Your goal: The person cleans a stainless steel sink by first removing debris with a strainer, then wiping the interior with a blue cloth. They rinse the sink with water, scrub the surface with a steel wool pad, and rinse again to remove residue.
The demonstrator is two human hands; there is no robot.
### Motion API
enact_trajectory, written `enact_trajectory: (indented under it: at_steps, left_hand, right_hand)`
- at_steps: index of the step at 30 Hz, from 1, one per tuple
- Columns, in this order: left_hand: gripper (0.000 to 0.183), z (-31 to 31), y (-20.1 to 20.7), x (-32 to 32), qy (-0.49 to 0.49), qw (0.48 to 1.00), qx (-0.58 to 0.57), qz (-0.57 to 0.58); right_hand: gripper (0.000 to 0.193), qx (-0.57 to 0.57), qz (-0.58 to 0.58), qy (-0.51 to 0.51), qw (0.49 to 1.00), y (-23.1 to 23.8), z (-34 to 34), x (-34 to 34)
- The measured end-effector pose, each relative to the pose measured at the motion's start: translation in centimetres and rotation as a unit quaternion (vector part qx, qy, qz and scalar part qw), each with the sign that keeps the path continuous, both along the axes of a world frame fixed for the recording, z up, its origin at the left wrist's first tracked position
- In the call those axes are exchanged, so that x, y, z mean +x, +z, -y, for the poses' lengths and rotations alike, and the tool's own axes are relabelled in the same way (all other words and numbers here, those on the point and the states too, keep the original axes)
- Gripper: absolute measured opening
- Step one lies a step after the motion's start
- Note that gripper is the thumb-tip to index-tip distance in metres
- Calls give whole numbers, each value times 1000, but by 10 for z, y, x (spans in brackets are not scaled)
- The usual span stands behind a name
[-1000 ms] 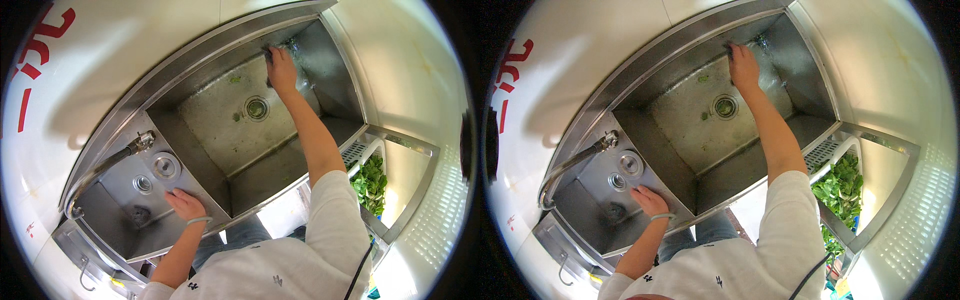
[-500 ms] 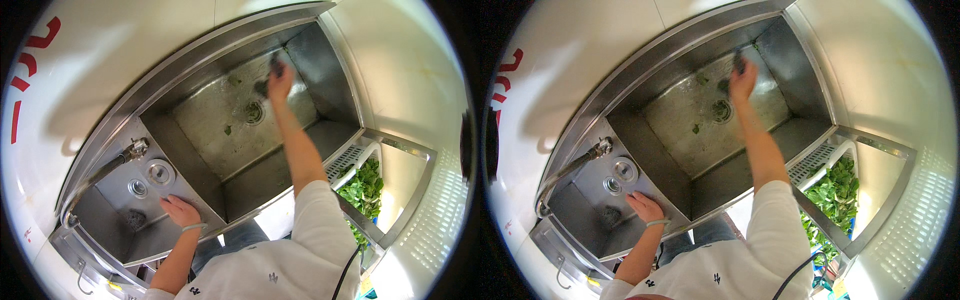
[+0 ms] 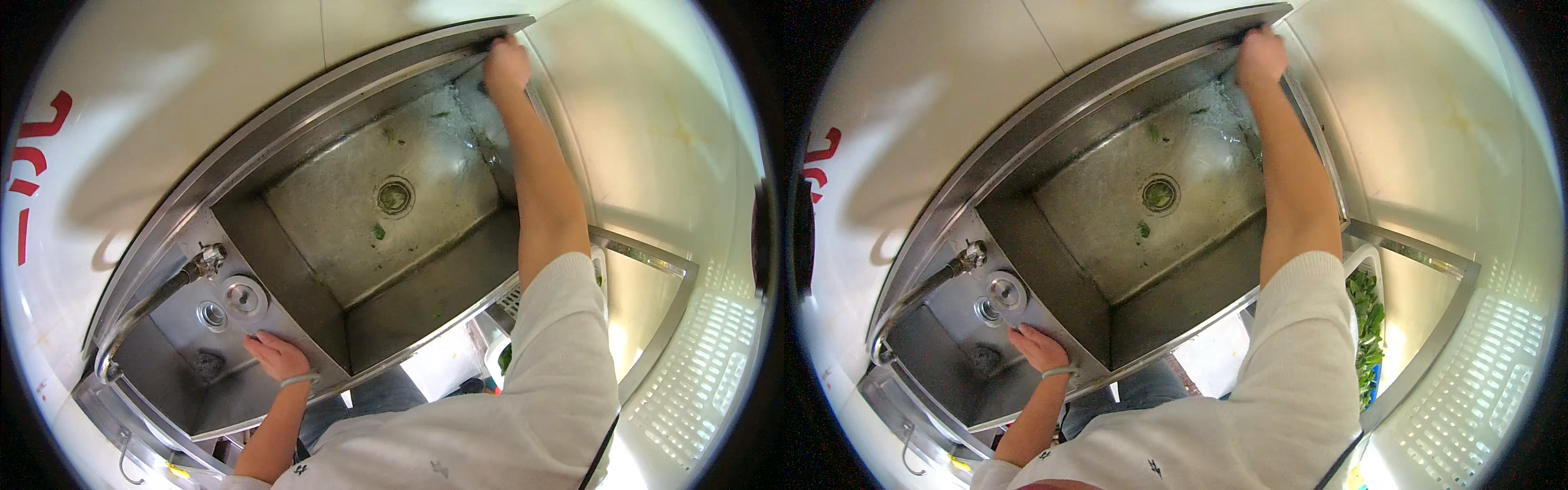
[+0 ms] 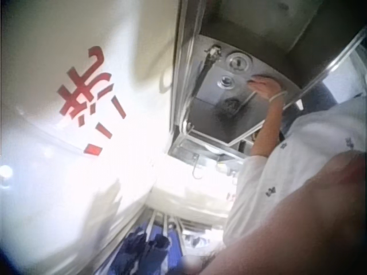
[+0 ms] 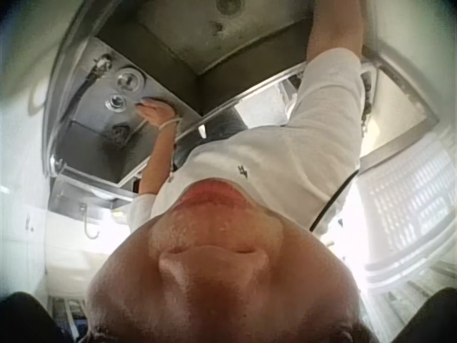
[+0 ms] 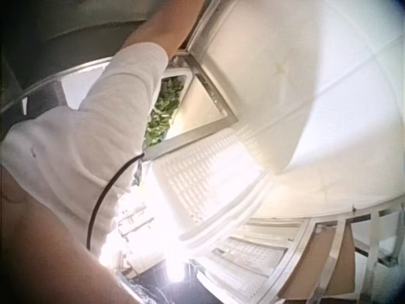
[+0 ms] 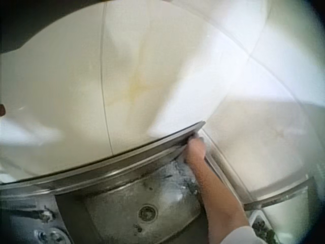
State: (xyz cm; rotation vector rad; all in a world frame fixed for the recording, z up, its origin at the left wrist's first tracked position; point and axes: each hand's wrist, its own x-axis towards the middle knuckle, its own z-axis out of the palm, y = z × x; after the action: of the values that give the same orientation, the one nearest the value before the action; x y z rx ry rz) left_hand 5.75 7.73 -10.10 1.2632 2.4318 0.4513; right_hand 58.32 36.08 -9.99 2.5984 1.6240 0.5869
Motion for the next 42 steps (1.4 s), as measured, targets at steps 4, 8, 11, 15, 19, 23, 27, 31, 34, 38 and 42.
enact_trajectory:
  at_steps: [4, 8, 11, 15, 19, 23, 27, 31, 34, 38, 42]
  left_hand:
    - [54, 5, -7, -7, -20, 1000, 12, 13]
    - [54, 0, 2, 2, -19, 1000, 13, 18]
    - [53, 3, -2, -3, -19, 1000, 9, 7]
    - [50, 19, -18, -40, -24, 977, 40, 206]
    - [44, 69, 43, -132, -153, 956, -33, 250]
    - [43, 247, 99, -257, 127, 971, -47, 195]
    - [42, 286, 100, -249, 267, 941, -178, 107]
    - [42, 296, 78, -239, 303, 919, -220, 122]
    - [41, 303, 72, -229, 321, 909, -232, 131]
    - [41, 302, 64, -225, 327, 903, -241, 141]
    - [40, 303, 63, -226, 333, 897, -253, 143]
  right_hand:
    - [15, -57, 4, 88, 994, 17, 18, 12]
    - [17, -15, 3, 30, 999, 13, 3, 12]
    - [17, -26, -15, 57, 998, 12, 10, 16]
    - [21, -104, 6, 18, 994, 35, 4, 12]
    - [24, -135, 20, -50, 989, 35, 1, 4]
    - [22, -135, -19, -74, 988, 40, 9, -5]
    - [21, -97, -47, -73, 992, 37, 9, -5]
    - [25, -59, -51, -63, 995, 27, 6, 9]
    - [25, -96, -63, -83, 990, 36, 5, -8]
    - [24, -52, -52, -67, 995, 23, 7, 0]
    - [25, -42, -45, -61, 996, 20, 7, 0]
